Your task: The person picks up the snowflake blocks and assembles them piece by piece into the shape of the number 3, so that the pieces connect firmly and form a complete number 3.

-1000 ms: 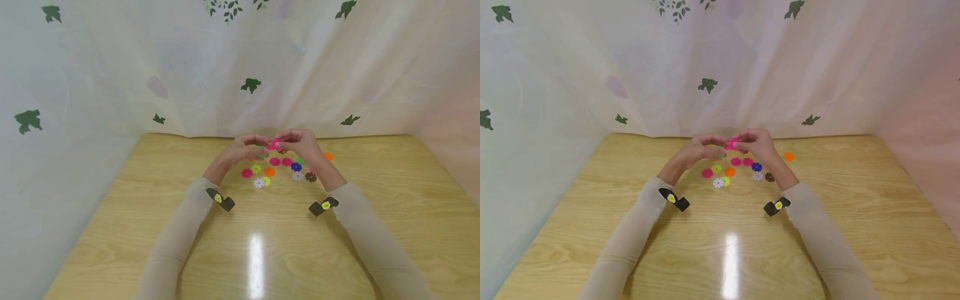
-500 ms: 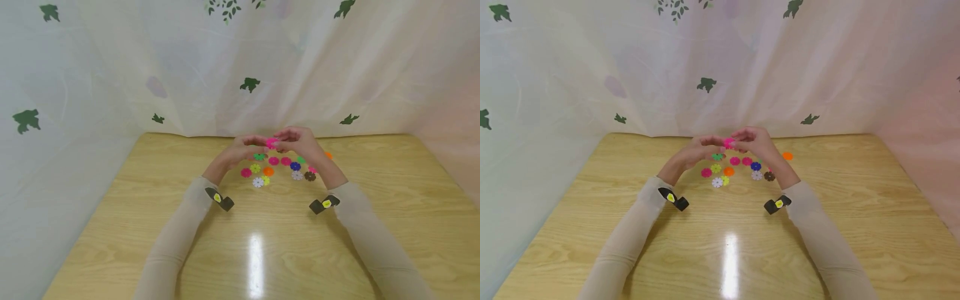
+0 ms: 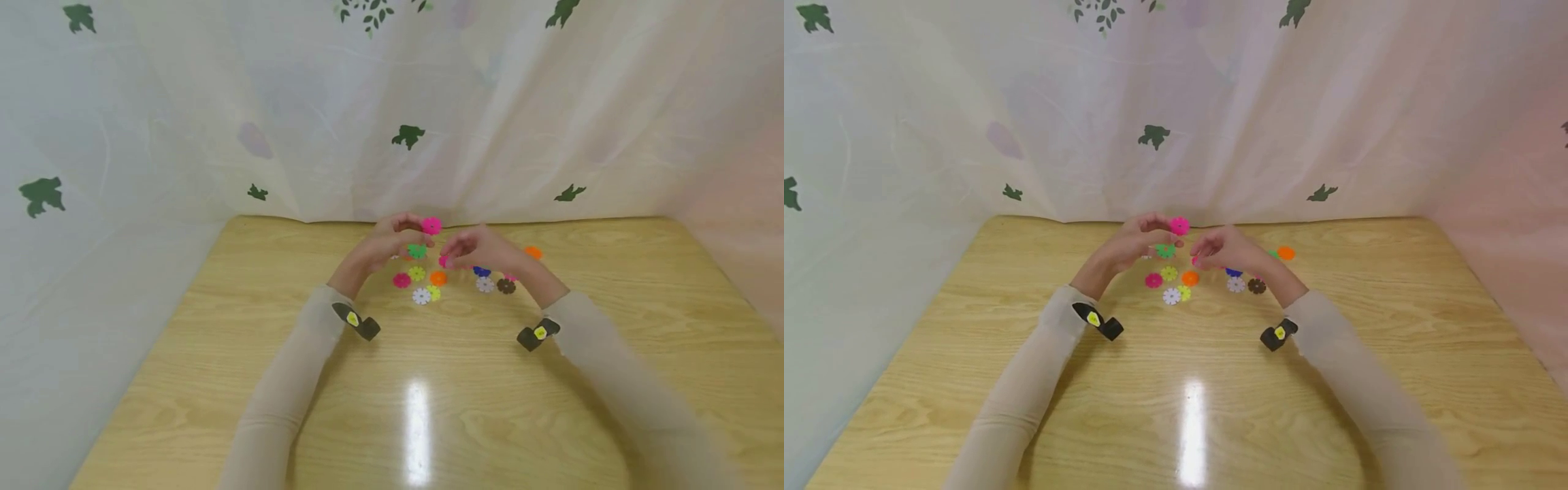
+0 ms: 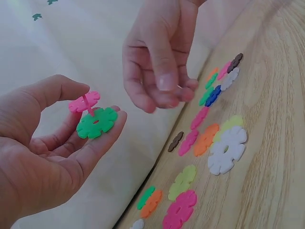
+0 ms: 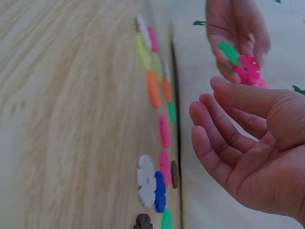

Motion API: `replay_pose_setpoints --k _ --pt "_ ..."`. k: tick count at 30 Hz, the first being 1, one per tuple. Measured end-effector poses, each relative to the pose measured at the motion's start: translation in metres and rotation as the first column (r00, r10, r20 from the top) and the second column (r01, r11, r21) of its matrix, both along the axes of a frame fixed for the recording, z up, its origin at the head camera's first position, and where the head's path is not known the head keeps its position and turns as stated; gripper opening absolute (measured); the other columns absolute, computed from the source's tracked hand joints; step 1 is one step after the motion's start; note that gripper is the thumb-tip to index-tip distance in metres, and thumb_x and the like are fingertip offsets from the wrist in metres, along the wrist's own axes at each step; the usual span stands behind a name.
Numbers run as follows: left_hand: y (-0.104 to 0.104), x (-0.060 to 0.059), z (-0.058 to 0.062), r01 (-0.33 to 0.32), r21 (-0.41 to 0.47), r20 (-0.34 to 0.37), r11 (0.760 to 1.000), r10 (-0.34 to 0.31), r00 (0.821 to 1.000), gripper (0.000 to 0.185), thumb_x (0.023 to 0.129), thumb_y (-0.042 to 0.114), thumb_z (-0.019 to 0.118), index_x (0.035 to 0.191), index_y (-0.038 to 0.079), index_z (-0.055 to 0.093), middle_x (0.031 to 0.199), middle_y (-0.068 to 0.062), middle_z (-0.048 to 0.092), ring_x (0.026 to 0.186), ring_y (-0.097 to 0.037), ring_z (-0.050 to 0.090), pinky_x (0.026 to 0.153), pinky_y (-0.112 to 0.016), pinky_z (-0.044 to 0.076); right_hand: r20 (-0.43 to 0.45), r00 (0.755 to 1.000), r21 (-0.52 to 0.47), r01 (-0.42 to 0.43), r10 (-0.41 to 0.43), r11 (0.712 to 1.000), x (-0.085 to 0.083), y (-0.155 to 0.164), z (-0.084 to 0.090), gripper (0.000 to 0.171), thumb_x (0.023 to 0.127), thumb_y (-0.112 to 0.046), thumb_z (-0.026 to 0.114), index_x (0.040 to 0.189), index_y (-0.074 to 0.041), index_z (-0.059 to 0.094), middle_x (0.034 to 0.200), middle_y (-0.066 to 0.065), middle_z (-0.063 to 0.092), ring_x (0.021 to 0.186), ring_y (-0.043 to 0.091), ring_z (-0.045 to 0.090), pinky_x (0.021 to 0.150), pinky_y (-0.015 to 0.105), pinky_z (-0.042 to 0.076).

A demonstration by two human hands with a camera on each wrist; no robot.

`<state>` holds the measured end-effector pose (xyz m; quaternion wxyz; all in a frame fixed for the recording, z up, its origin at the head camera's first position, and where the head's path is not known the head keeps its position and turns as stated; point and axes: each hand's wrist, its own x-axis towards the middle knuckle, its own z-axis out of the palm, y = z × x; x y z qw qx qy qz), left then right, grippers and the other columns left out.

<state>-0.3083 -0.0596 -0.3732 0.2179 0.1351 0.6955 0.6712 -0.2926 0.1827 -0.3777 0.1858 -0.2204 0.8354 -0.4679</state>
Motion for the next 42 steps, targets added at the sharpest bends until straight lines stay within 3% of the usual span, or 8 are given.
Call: replay_pose_setpoints --k 5,11,18,26,32,34,39,42 --pt "0.000 -0.002 0.000 -0.007 0.024 -0.012 1.000 0.007 1.000 0.029 0.097 0.003 0.062 0.125 0.005 0.057 0.105 -0.005 0.068 0.116 -0.046 0.062 0.068 -0.021 0.054 -0.023 0.994 0.105 -0.104 0.107 0.989 -0.002 -0.004 -0.006 0.027 0.091 -0.004 0.073 0.116 0.005 0.068 0.101 0.020 0.073 0.089 0.027 0.069 0.076 0.034 0.061" --pt "0.000 -0.002 -0.001 0.012 0.036 -0.053 0.999 -0.010 0.999 0.041 0.097 0.000 0.059 0.137 0.006 0.054 0.113 -0.008 0.064 0.095 -0.017 0.067 0.060 -0.021 0.047 -0.059 0.981 0.143 -0.174 0.184 0.974 -0.005 -0.008 -0.016 0.032 0.088 0.000 0.075 0.119 0.006 0.069 0.089 0.017 0.070 0.075 0.018 0.063 0.068 0.024 0.056" --pt "0.000 -0.001 0.000 0.004 0.031 -0.058 1.000 -0.002 0.998 0.040 0.097 0.002 0.060 0.137 0.008 0.054 0.112 -0.004 0.064 0.096 -0.017 0.067 0.055 -0.020 0.034 -0.085 0.972 0.153 -0.204 0.219 0.967 -0.007 -0.015 -0.023 0.034 0.086 0.001 0.077 0.119 0.007 0.070 0.075 0.008 0.059 0.064 0.011 0.048 0.060 0.020 0.045" --pt "-0.001 0.001 0.002 -0.013 0.050 -0.031 0.999 0.014 0.999 0.034 0.099 0.006 0.061 0.132 0.013 0.054 0.100 -0.005 0.069 0.109 -0.038 0.066 0.056 -0.021 0.035 -0.065 0.984 0.132 -0.159 0.168 0.978 -0.003 -0.018 -0.021 0.024 0.084 0.004 0.078 0.105 0.007 0.069 0.077 0.008 0.058 0.068 0.014 0.048 0.059 0.020 0.043" --pt "0.000 0.000 0.001 -0.018 0.067 -0.026 0.998 0.020 0.999 0.032 0.100 0.007 0.060 0.131 0.013 0.054 0.106 -0.011 0.067 0.098 -0.024 0.071 0.068 -0.024 0.052 -0.065 0.990 0.134 -0.113 0.123 0.985 -0.002 -0.014 -0.021 0.024 0.082 0.003 0.080 0.101 0.005 0.066 0.090 0.015 0.065 0.081 0.019 0.057 0.071 0.024 0.050" --pt "0.000 0.000 0.001 -0.019 0.066 -0.030 0.998 0.021 0.999 0.032 0.100 0.007 0.059 0.131 0.013 0.053 0.108 -0.014 0.067 0.096 -0.023 0.071 0.068 -0.024 0.051 -0.071 0.993 0.135 -0.087 0.097 0.987 -0.003 -0.012 -0.021 0.023 0.083 0.003 0.078 0.103 0.003 0.066 0.095 0.016 0.067 0.085 0.021 0.059 0.075 0.026 0.052" --pt "0.001 -0.001 0.001 -0.016 0.061 -0.031 0.998 0.018 0.999 0.032 0.101 0.008 0.059 0.132 0.012 0.052 0.106 -0.013 0.069 0.097 -0.023 0.070 0.067 -0.023 0.046 -0.119 0.992 0.029 0.051 -0.048 0.998 -0.006 -0.005 -0.014 0.024 0.090 0.001 0.073 0.112 0.005 0.066 0.105 0.020 0.069 0.089 0.018 0.063 0.076 0.025 0.055" --pt "0.001 -0.001 0.000 -0.010 0.065 -0.024 0.998 0.012 1.000 0.033 0.101 0.007 0.058 0.133 0.012 0.051 0.103 -0.008 0.069 0.101 -0.028 0.068 0.070 -0.024 0.052 -0.156 0.971 -0.095 0.168 -0.181 0.981 -0.007 -0.002 -0.006 0.025 0.093 -0.004 0.072 0.116 0.005 0.067 0.105 0.019 0.070 0.088 0.016 0.064 0.076 0.028 0.059"
